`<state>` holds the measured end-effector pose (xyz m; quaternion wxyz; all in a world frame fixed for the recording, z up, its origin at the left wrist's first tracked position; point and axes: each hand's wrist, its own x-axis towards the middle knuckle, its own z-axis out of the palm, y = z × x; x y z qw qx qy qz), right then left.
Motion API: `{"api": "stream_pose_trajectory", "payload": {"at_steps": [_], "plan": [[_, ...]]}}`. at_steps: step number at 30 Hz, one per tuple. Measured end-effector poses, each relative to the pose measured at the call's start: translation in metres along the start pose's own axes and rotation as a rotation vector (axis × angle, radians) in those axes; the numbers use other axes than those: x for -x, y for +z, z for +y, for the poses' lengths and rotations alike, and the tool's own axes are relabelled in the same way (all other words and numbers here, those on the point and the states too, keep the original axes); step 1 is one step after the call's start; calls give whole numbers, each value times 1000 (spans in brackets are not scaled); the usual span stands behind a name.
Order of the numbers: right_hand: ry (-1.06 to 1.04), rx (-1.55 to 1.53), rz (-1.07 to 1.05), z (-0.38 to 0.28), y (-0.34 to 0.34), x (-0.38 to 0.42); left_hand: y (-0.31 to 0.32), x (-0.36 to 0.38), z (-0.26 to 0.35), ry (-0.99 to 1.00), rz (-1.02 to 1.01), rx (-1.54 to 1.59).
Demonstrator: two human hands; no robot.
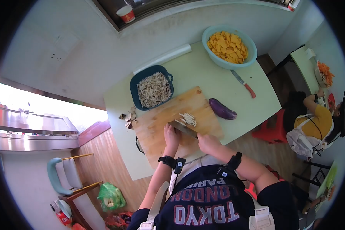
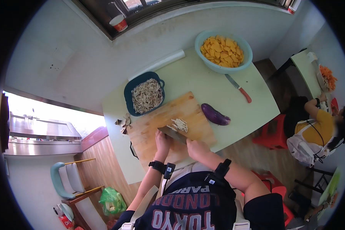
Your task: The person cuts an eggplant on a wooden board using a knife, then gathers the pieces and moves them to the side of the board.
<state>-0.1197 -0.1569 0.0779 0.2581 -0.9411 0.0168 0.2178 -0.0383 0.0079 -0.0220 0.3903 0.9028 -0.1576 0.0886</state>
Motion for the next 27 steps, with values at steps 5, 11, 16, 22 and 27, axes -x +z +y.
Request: {"api": "stream_pose_trajectory", "payload": {"at_steps": [5, 11, 16, 22, 27], "plan": [[-37, -53, 43, 8, 12, -21, -4, -4, 7, -33, 3, -9], [-88, -99, 82, 15, 21, -47, -2, -2, 4, -7, 6, -16], [-54, -93, 66, 6, 0, -17, -1, 2, 5, -12, 29, -34], [-10, -26, -10, 0, 0, -13, -2, -2, 4, -12, -6, -1], [14, -27, -11, -5, 9, -28, 1, -3, 1, -2, 21, -2]]}}
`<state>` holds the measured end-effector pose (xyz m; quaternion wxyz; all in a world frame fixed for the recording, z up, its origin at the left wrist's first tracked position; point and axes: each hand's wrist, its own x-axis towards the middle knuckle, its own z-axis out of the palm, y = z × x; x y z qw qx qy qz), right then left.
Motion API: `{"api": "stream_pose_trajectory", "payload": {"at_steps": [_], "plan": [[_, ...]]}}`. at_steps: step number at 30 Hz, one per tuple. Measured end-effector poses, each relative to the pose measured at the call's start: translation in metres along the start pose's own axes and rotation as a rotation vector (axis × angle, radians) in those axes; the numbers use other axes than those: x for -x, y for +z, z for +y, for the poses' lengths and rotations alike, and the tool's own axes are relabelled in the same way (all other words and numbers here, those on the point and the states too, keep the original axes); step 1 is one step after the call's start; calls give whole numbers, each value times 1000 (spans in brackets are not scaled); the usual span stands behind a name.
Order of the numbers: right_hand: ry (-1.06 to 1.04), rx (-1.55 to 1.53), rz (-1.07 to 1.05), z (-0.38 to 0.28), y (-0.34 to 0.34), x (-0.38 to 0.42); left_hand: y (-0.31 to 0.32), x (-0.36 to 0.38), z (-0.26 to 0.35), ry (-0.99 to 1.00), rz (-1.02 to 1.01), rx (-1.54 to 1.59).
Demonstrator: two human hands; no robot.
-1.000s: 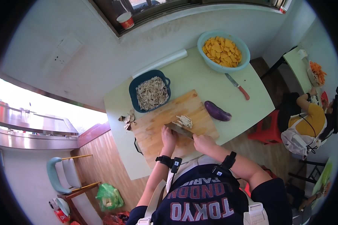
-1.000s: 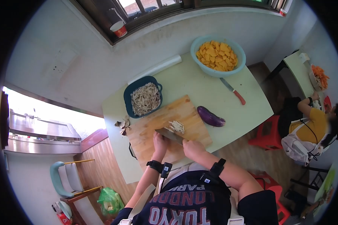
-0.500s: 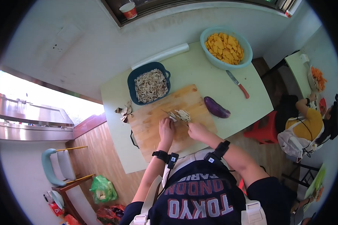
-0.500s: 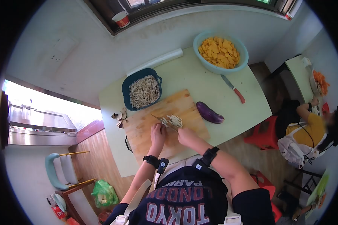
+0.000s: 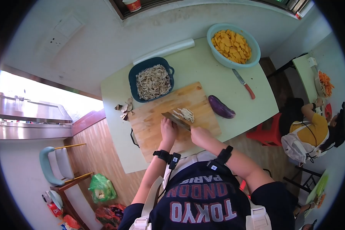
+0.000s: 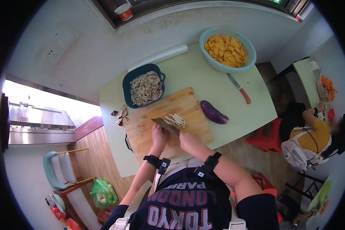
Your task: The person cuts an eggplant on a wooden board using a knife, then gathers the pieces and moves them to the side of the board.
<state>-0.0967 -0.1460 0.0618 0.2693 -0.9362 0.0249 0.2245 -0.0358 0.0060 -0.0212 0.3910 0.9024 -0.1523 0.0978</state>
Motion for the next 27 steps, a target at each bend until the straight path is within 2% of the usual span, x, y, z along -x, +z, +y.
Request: {"api": "stream_pose_trajectory", "payload": {"at_steps": [2, 7, 9, 13, 15, 23, 27], "plan": [[0, -6, 19, 0, 7, -7, -1, 0, -1, 41, 22, 9], [-40, -7, 64, 14, 12, -18, -4, 0, 4, -2, -16, -3], [106, -157, -69, 18, 3, -20, -6, 1, 4, 2, -13, 6], [144, -296, -41, 29, -1, 0, -9, 1, 4, -16, -41, 1], [-20, -57, 128, 27, -3, 15, -8, 3, 4, -30, -49, 12], [-12, 77, 7, 13, -6, 25, -4, 4, -2, 5, -24, -109], [5, 40, -38, 4, -7, 20, -2, 2, -4, 24, -12, -49]]}}
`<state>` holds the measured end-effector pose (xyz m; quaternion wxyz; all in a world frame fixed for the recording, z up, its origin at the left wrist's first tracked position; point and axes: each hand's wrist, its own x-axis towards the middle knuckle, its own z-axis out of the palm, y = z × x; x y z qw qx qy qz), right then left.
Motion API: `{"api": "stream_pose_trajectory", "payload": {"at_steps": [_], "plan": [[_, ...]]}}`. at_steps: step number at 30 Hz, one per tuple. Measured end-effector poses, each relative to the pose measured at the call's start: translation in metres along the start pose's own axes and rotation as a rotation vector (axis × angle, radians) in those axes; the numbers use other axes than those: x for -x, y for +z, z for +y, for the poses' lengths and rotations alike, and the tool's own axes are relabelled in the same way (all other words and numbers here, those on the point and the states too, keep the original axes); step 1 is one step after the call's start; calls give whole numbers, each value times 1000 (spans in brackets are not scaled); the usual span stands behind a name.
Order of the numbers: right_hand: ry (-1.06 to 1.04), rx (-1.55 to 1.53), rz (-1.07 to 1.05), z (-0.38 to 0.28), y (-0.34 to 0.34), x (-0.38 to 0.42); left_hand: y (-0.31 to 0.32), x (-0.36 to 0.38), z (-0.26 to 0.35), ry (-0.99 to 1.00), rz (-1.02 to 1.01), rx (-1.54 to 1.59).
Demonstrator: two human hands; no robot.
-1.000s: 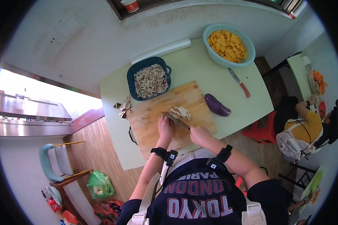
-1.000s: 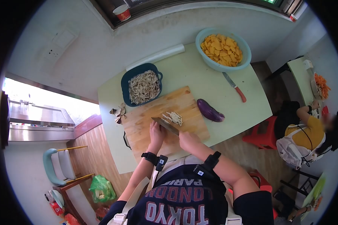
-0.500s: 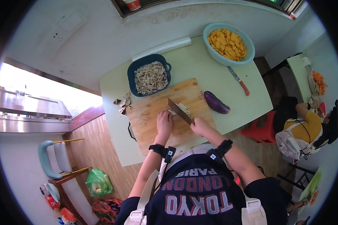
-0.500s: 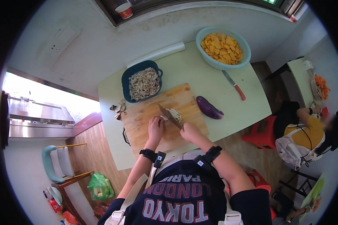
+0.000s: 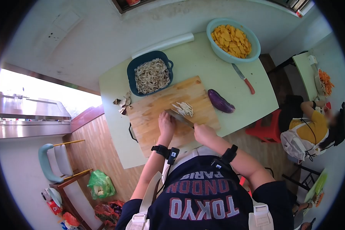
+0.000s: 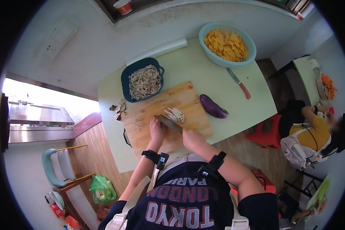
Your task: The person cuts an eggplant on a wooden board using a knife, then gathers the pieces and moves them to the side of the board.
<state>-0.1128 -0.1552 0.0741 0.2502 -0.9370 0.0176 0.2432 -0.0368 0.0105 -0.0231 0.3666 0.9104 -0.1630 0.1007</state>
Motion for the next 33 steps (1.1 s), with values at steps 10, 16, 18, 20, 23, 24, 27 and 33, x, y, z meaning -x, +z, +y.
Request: {"api": "stream_pose_trajectory", "payload": {"at_steps": [10, 16, 18, 20, 23, 24, 27, 33], "plan": [[-124, -75, 148, 20, 10, -25, -5, -2, 6, -12, 15, 61], [17, 11, -37, 1, -8, 2, -5, 0, 5, -11, -7, 15], [0, -3, 30, 2, -2, -1, -7, -2, 4, -2, 4, 31], [-14, -15, 36, 1, 2, -5, -8, -2, 5, 6, -1, 34], [-25, -36, 53, -2, 8, -21, -7, -3, 4, -34, -49, 22], [-26, -47, 61, -1, 11, -28, -6, -3, 3, -31, -49, 21], [-78, -58, 86, 8, 17, -42, -5, -1, 1, -14, -27, 6], [-52, -117, 138, 22, 4, -25, -12, -2, 6, -25, -31, 75]]}}
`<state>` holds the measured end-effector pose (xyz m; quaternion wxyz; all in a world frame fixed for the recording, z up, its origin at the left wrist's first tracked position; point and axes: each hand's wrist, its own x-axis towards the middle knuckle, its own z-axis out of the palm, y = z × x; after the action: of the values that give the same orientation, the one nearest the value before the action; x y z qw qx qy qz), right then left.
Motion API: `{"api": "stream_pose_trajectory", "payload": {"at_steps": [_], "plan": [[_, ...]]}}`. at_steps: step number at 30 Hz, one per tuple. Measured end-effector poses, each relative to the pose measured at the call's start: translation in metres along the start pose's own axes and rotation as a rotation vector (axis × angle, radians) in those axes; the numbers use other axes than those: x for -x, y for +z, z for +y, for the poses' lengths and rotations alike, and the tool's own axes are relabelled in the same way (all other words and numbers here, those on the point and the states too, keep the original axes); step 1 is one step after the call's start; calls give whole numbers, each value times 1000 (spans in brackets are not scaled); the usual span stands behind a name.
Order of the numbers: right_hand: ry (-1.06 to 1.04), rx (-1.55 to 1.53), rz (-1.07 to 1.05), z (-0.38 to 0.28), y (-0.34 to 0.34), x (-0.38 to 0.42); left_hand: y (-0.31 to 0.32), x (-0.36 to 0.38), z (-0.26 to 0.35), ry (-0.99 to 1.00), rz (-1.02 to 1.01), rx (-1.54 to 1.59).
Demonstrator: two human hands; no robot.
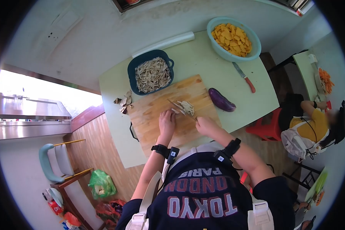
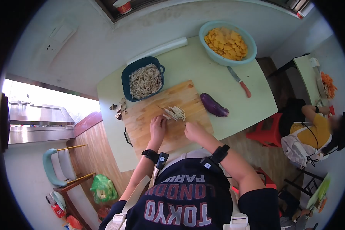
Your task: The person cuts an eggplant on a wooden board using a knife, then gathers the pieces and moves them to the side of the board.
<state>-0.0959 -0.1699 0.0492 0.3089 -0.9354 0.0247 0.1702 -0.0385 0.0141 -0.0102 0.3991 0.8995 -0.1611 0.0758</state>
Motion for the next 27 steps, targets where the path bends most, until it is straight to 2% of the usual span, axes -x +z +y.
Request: {"api": "stream_pose_trajectory", "payload": {"at_steps": [6, 13, 18, 20, 25, 27], "plan": [[29, 99, -128, -16, -11, 19, 7, 1, -3, 6, 17, -43], [13, 88, -153, -19, 0, 5, 5, -1, -3, 1, -8, -43], [24, 64, -78, -22, 15, -14, 5, -3, -6, 71, 49, -9], [14, 67, -86, -16, 15, -16, 8, -1, -9, 19, 8, -49], [29, 14, -133, -1, 7, -8, 0, 0, -5, 31, -1, -8], [49, -8, -77, -1, -7, 5, 0, 0, -3, 23, -16, 11]]}}
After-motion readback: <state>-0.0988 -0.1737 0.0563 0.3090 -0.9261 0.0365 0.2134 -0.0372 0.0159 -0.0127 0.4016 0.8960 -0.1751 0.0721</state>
